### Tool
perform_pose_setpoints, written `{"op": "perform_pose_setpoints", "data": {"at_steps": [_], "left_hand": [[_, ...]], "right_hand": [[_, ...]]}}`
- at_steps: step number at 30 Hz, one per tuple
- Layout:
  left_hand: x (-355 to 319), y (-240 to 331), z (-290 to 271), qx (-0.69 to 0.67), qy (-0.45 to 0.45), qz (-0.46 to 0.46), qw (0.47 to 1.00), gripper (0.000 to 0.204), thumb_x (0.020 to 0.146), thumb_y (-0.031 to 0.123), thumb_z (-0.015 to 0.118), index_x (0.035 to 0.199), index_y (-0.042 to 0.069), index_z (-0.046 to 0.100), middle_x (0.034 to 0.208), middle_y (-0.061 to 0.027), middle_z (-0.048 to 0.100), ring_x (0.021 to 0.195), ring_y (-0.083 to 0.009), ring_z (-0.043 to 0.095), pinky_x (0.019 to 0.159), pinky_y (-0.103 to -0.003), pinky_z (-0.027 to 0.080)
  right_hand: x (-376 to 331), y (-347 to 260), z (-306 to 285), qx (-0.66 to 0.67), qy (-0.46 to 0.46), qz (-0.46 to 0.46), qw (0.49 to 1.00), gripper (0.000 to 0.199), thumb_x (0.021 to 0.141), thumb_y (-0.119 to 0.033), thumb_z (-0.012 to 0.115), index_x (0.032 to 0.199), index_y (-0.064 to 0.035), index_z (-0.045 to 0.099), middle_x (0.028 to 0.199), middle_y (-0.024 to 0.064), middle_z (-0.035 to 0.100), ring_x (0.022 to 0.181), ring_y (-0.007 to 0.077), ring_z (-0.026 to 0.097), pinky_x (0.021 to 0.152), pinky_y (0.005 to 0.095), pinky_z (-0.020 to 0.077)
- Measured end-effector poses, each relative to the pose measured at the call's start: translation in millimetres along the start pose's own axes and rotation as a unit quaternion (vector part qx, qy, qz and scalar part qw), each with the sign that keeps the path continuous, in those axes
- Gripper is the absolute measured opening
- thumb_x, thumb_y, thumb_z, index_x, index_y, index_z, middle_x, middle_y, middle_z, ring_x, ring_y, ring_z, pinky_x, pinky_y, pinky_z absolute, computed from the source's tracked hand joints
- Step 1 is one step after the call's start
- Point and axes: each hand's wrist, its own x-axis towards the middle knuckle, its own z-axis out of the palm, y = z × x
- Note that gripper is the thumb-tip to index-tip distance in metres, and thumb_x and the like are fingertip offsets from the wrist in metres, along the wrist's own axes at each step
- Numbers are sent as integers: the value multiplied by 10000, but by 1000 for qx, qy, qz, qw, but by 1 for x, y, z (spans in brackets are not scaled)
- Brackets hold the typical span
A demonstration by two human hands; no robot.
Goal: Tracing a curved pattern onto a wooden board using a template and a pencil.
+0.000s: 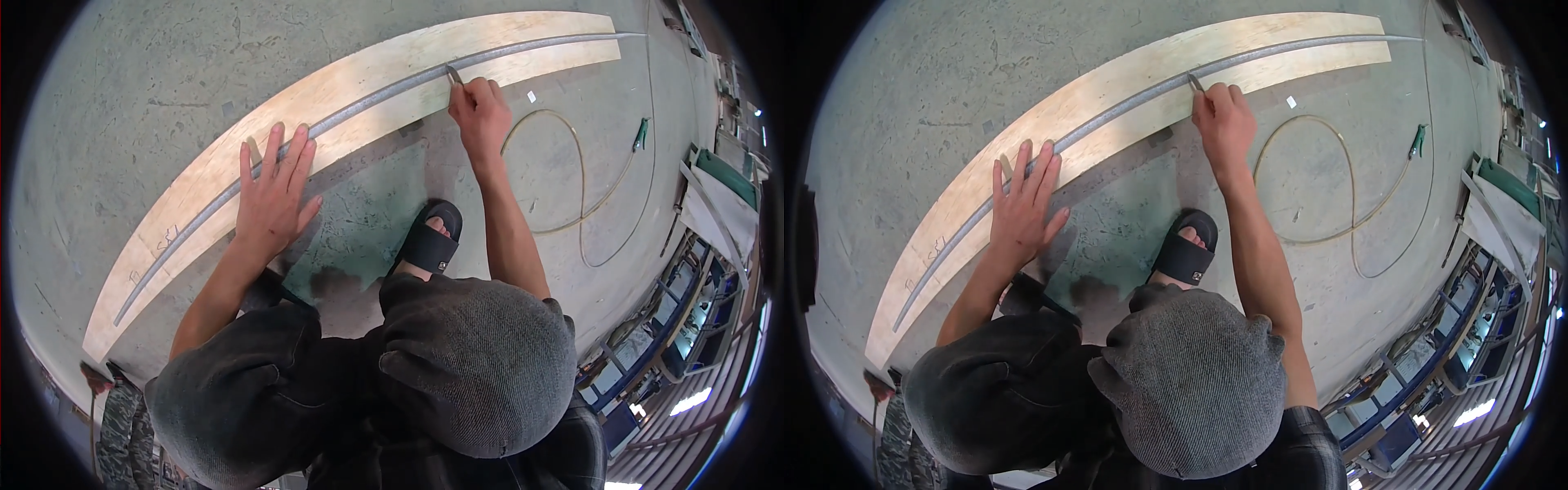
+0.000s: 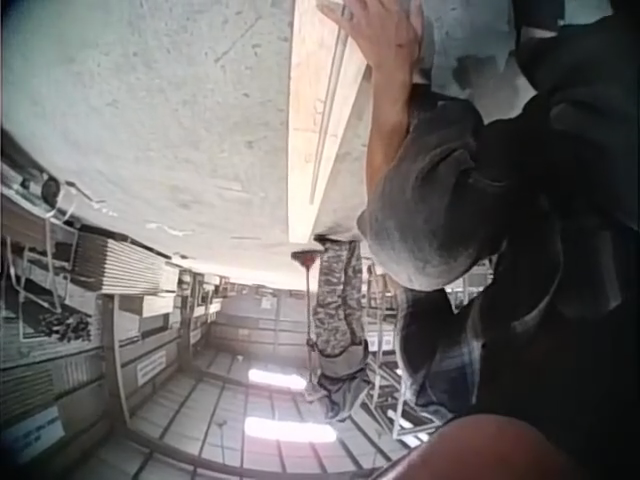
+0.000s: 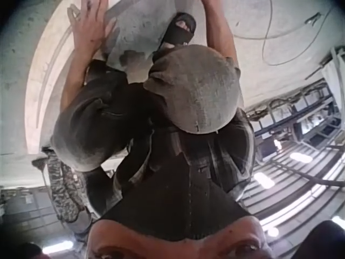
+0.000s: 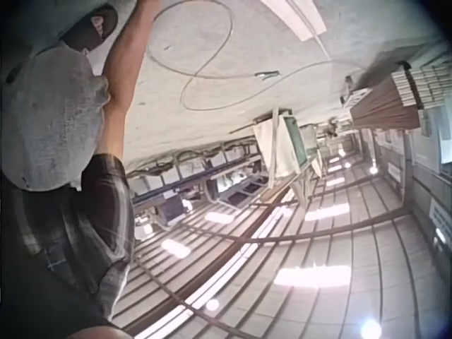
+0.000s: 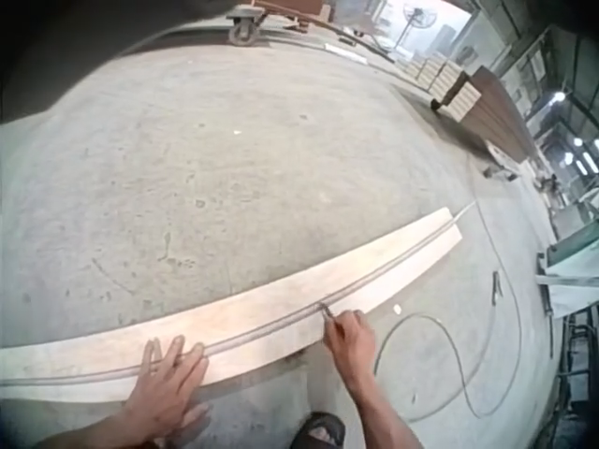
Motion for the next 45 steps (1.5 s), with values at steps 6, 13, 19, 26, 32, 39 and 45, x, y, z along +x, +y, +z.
{"op": "perform_pose_setpoints", "data": {"at_steps": [6,13,19,26,32,39,45], "left_hand": [[-5,1,-2,0,-14,-7,1000,830,841,417,699,1505,51,362,1628,-72,246,1509,-333,183,1167,-643,156],[0,3,-2,-5,-10,-7,1000,819,853,424,683,1507,51,361,1629,-74,244,1508,-338,183,1165,-650,147],[2,5,-7,1,-10,-5,1000,815,854,435,675,1503,51,368,1629,-77,245,1508,-343,185,1163,-656,140],[-1,8,-11,6,-16,-7,1000,809,853,438,676,1499,52,378,1624,-77,254,1506,-348,187,1162,-654,147],[0,7,-9,-15,-17,-9,1000,801,860,400,678,1502,42,361,1623,-84,251,1510,-354,168,1173,-636,131],[-1,9,-11,2,-23,-11,1000,795,868,448,664,1501,60,380,1630,-66,238,1511,-342,166,1157,-667,145],[-11,6,-19,11,-29,-25,999,791,870,448,662,1502,65,380,1632,-55,236,1512,-339,167,1143,-689,150]], "right_hand": [[-24,-19,20,17,-33,-131,991,113,794,-48,701,754,-92,605,720,86,557,678,278,579,581,374,467],[-12,-4,6,3,-23,-77,997,112,772,-22,695,758,-70,594,732,80,565,662,252,571,588,363,459],[14,21,-15,25,2,7,1000,148,832,-61,677,721,-77,579,694,87,541,638,280,554,575,375,444],[-6,-6,-8,-9,-53,-105,993,132,824,-84,697,754,-84,586,716,86,559,666,286,587,585,384,464],[2,11,-10,-25,-32,-49,998,170,817,-74,716,746,-64,562,728,113,561,663,292,599,573,379,465],[15,24,-21,-2,-29,-22,999,163,826,-90,714,753,-45,575,712,118,559,661,299,575,586,395,455],[3,0,-11,51,-68,-37,996,219,835,-97,723,722,-44,543,698,108,552,641,299,566,575,391,450]]}}
